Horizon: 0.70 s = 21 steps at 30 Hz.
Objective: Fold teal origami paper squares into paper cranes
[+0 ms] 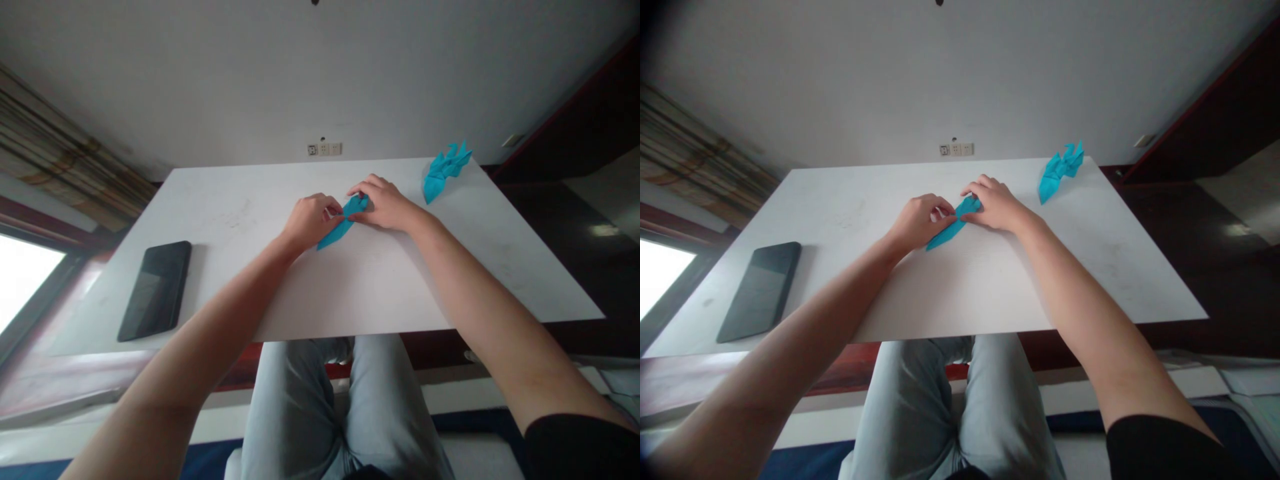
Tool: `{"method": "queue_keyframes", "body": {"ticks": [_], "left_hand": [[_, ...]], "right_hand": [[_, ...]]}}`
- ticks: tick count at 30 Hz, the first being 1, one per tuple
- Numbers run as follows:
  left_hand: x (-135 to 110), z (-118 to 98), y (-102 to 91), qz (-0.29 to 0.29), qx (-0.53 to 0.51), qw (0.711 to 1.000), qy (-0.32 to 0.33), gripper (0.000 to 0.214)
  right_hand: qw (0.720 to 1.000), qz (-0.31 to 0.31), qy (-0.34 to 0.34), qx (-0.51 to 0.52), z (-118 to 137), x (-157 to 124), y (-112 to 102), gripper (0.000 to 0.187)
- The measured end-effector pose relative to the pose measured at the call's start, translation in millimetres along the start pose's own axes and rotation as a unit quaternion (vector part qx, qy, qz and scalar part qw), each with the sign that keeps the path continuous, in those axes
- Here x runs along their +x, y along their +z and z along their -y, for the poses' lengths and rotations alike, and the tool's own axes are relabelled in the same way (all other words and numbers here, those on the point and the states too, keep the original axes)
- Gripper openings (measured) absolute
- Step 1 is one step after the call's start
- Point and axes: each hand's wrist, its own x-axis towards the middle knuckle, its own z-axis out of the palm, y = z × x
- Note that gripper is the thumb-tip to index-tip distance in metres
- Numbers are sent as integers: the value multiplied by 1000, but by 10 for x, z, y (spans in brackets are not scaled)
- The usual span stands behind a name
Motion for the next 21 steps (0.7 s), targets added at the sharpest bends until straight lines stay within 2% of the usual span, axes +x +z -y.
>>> {"method": "queue_keyframes", "body": {"ticks": [3,8,13,21], "left_hand": [[-13,-30,5,-11,31,999,-39,27],[-21,-81,6,-9,60,995,-75,24],[-28,-120,1,-12,60,996,-60,24],[-50,-165,-16,-19,67,997,-39,25]], "right_hand": [[1000,-8,8,-19,41,-9,26,54],[998,15,11,-53,154,-10,15,39],[998,-5,8,-65,196,-1,-12,41],[999,7,13,-39,190,15,-17,37]]}}
